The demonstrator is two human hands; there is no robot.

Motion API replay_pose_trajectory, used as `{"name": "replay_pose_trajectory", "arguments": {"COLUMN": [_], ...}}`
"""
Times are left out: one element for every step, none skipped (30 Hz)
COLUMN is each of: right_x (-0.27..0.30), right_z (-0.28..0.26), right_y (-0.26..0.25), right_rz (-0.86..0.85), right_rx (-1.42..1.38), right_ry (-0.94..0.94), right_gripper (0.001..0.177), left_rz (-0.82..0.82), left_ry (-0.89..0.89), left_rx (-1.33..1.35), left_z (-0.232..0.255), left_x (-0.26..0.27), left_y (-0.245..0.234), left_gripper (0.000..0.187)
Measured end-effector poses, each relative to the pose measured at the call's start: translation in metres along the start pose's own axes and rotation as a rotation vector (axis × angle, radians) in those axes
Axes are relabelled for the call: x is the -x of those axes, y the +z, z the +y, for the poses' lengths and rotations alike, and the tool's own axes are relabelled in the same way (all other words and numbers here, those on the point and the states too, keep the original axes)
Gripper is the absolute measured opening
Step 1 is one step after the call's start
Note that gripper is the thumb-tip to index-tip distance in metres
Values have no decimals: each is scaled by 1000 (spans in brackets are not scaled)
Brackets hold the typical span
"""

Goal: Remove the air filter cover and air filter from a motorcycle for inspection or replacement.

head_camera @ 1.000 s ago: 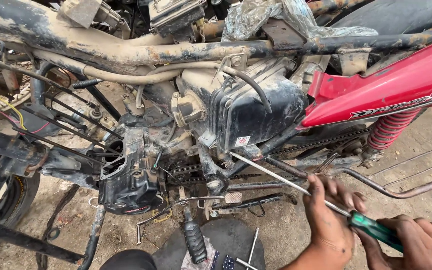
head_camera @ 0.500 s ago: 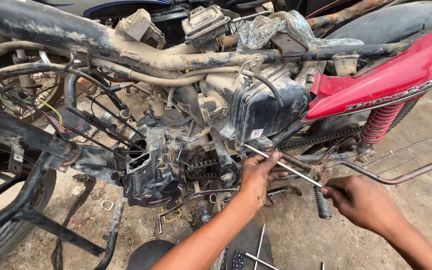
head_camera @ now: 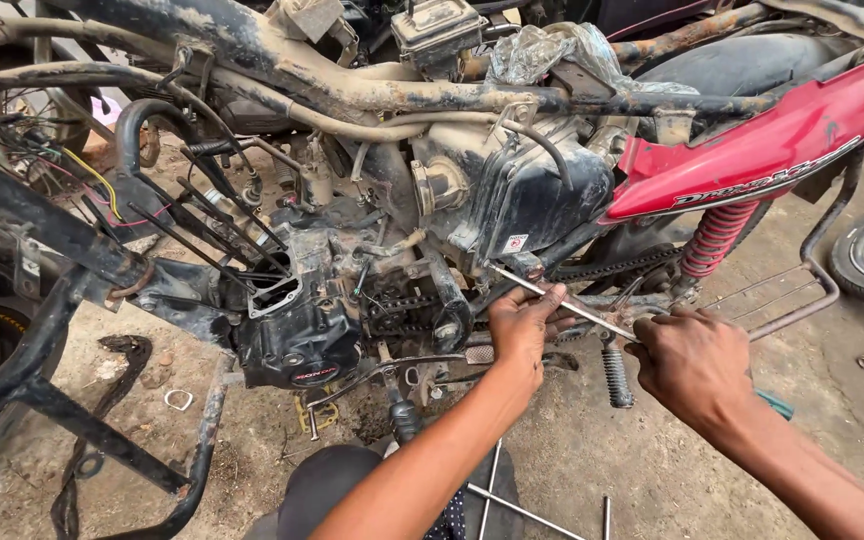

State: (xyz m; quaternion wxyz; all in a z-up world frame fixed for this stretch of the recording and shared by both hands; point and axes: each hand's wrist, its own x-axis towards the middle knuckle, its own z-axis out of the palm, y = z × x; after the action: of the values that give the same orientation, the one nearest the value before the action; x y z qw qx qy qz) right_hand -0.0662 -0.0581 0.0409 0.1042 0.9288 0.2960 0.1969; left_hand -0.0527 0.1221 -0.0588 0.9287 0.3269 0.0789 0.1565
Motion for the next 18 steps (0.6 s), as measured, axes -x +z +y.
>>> {"name": "replay_pose_trajectory", "arguments": {"right_x": [2,0,0,0,-4,-8,-10,-16,-22,-28,-32,-37,-41,-39,-37,-36,-33,-30], "right_z": [1,0,-2,-4,-7,-10,-14,-5,6,17,26,34,42,29,18,7,2,-4], "right_y": [10,6,4,1,-10,-20,-29,-16,-3,11,15,19,24,9,-7,-23,-19,-15], "right_rz": [138,141,133,124,126,-84,-292,-291,-366,-439,-440,-456,-476,-481,-408,-332,-331,-293], "right_rx": [-67,-65,-64,-62,-63,-72,-83,-88,-224,-361,-364,-467,-571,-575,-398,-223,-225,-142], "right_ry": [-82,-90,-58,-25,-28,67,166,163,127,87,87,67,48,50,87,121,124,128], "right_gripper": [18,18,18,19,19,30,40,40,33,30,30,23,21,21,22,24,24,21], "left_rz": [18,22,16,10,12,-11,-34,-32,-54,-77,-76,-119,-159,-155,-197,-238,-240,-224], "left_ry": [4,10,-5,-21,-18,-22,-25,-22,-10,1,-1,6,10,5,8,9,8,-14], "left_rx": [-4,1,-3,-6,-6,7,16,12,34,56,53,95,137,135,191,247,244,220], "left_z": [-1,-3,-4,-5,-4,-3,-2,-2,-3,-4,-2,0,0,2,5,8,7,6], "left_x": [0,-2,-3,-5,-5,-5,-4,-6,-7,-9,-9,-10,-10,-6,-4,-2,0,2], "left_y": [-1,-3,-6,-9,-8,-6,-6,-7,-7,-7,-7,-6,-7,-8,-6,-4,-3,-2], "left_gripper": [12,12,11,9,9,8,7,7,7,9,9,13,18,18,21,24,24,21]}}
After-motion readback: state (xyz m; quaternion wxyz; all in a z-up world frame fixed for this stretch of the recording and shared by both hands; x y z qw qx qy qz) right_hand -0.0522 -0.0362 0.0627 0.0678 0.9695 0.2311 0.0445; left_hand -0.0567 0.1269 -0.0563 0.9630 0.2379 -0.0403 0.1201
